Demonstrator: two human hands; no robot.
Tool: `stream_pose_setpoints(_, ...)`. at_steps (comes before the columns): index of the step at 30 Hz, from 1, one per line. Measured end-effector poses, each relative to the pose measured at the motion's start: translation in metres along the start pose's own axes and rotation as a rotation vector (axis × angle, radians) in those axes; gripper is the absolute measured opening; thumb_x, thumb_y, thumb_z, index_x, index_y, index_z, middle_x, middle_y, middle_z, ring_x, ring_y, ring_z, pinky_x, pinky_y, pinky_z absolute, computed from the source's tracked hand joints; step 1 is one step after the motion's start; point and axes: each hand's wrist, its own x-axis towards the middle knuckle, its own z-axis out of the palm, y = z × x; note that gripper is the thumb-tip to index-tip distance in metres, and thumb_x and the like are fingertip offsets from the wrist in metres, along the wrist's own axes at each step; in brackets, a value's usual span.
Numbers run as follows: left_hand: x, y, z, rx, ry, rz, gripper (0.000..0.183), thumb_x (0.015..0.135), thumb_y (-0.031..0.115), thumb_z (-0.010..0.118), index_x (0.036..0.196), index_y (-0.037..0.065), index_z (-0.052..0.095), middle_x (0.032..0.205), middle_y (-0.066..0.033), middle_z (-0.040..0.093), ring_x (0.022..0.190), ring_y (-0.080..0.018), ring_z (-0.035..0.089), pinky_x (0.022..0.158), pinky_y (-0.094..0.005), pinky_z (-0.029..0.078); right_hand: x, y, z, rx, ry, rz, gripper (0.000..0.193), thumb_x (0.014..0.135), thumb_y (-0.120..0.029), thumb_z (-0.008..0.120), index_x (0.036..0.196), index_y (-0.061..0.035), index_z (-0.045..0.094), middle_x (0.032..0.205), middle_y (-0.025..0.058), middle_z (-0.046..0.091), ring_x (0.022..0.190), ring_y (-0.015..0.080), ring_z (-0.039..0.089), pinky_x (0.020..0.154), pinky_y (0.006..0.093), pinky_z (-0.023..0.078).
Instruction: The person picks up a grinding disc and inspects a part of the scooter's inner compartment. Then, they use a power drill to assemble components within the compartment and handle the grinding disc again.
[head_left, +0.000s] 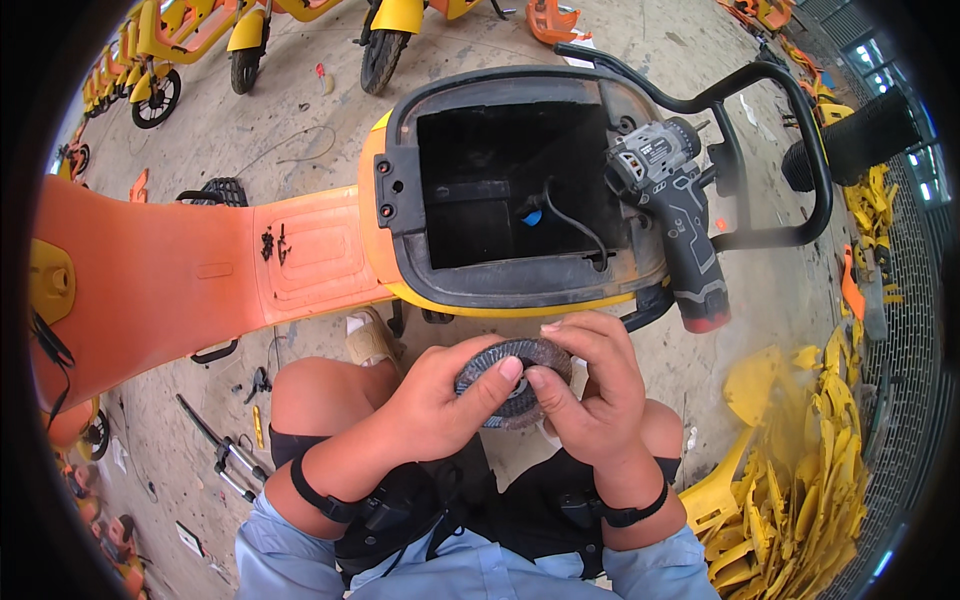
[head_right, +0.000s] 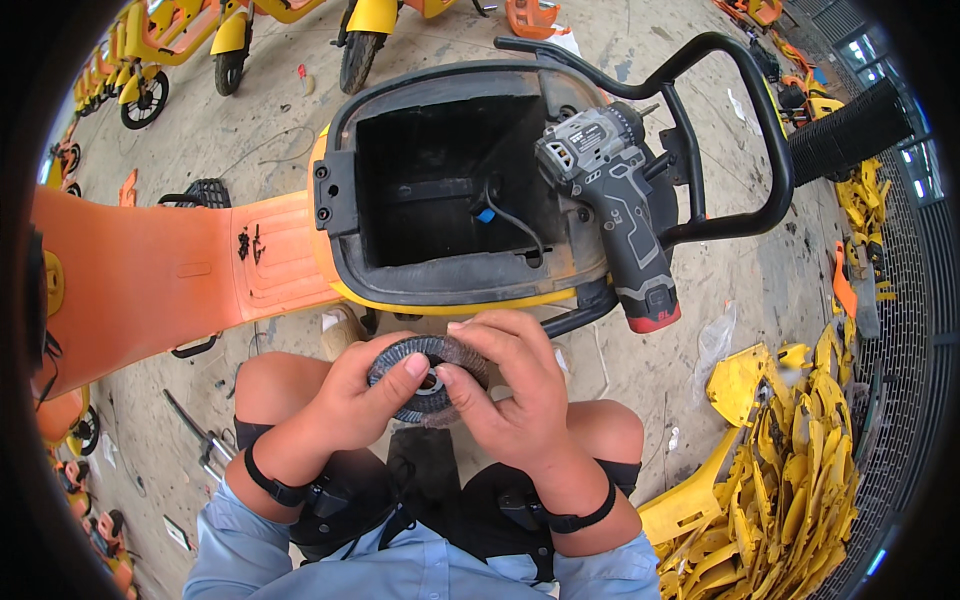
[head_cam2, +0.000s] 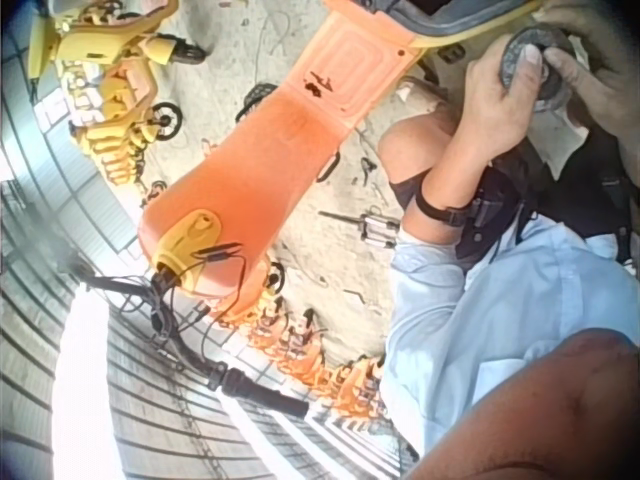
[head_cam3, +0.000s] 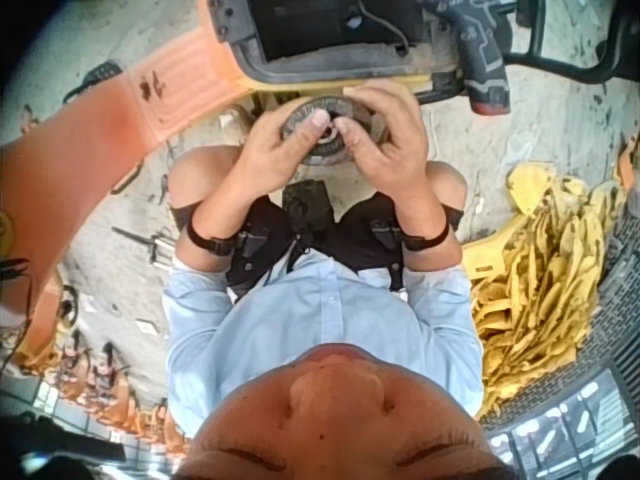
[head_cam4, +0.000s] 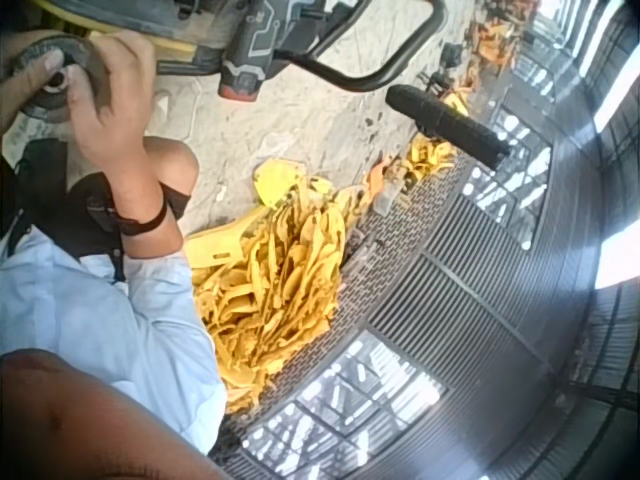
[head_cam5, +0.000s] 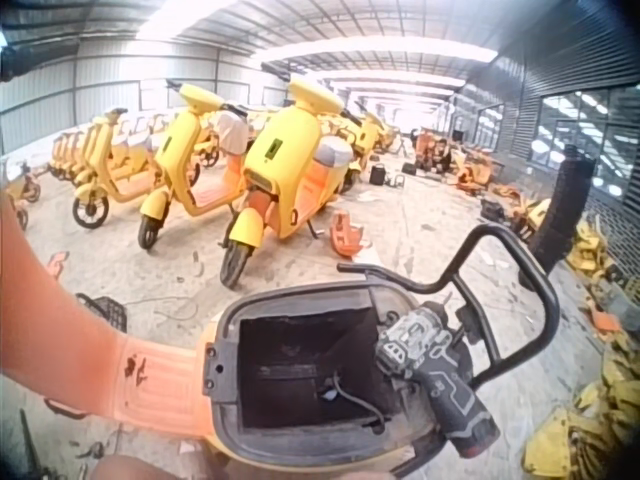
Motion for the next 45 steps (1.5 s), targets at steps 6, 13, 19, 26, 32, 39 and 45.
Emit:
stream_pose_setpoints(6,0.0,-0.002,0.004,-0.122,-0.002,-0.051,0.034,0.108,0.03,0.054,0.109,-0.001,0.064,0.088,-0.0045,0.066,0.081,-0.0089,0.058,0.073,-0.0282,0.05,-0.002,0.0,0.001,0.034,0.008,0.02,0.037,0.083,-0.005,0.078,0.117,0.0024,0.065,0.114,0.0158,0.06,0.104,0.0251,0.059,0.09,0.0329,0.049)
stream_pose_setpoints(13,0.0,-0.003,0.002,-0.25,-0.027,-0.154,0.034,0.108,0.031,0.054,0.11,-0.001,0.064,0.093,-0.0012,0.065,0.086,-0.007,0.056,0.077,-0.0257,0.049,-0.004,-0.003,0.002,0.055,0.028,0.044,0.036,0.083,-0.003,0.078,0.117,0.001,0.066,0.112,0.015,0.061,0.1,0.0256,0.062,0.087,0.033,0.05)
stream_pose_setpoints(19,0.0,-0.007,0.002,-0.349,-0.054,-0.21,0.034,0.108,0.031,0.054,0.107,-0.001,0.064,0.094,-0.0006,0.064,0.087,-0.0064,0.056,0.078,-0.0254,0.049,-0.006,-0.005,0.002,0.05,0.013,0.038,0.035,0.084,0.001,0.074,0.118,0.0024,0.064,0.113,0.015,0.059,0.103,0.0242,0.058,0.091,0.0322,0.048)
stream_pose_setpoints(26,-0.002,-0.013,0.001,-0.39,-0.049,-0.247,0.033,0.108,0.031,0.054,0.103,0.0,0.064,0.092,0.0001,0.063,0.084,-0.006,0.055,0.075,-0.0248,0.048,-0.004,-0.001,0.005,-0.001,0.045,-0.044,0.033,0.083,-0.001,0.076,0.114,0.0013,0.067,0.107,0.0163,0.064,0.092,0.0281,0.065,0.08,0.0338,0.053)
stream_pose_setpoints(32,-0.003,-0.007,-0.002,-0.206,-0.024,-0.132,0.031,0.107,0.03,0.055,0.108,0.001,0.064,0.094,-0.0034,0.066,0.085,-0.0089,0.059,0.076,-0.0274,0.05,-0.003,0.001,0.007,0.003,0.054,-0.06,0.034,0.081,-0.003,0.079,0.113,0.001,0.068,0.108,0.0168,0.064,0.094,0.0282,0.065,0.08,0.0339,0.054)
stream_pose_setpoints(39,0.005,-0.011,-0.005,0.529,0.134,0.523,0.035,0.097,0.015,0.065,0.131,0.005,0.062,0.118,-0.0174,0.069,0.104,-0.0339,0.068,0.086,-0.037,0.054,0.004,-0.001,0.01,0.033,0.218,0.034,0.05,0.084,-0.016,0.081,0.125,0.0008,0.059,0.115,0.0134,0.061,0.1,0.024,0.062,0.089,0.0334,0.051)
stream_pose_setpoints(45,0.008,-0.009,-0.007,0.715,0.184,0.674,0.056,0.08,0.01,0.075,0.135,0.013,0.063,0.138,-0.0186,0.06,0.113,-0.0375,0.066,0.089,-0.0415,0.053,-0.012,0.003,-0.01,0.627,-0.134,0.425,0.036,0.1,-0.032,0.066,0.115,-0.0006,0.057,0.109,0.0077,0.057,0.095,0.0131,0.055,0.089,0.0292,0.046)
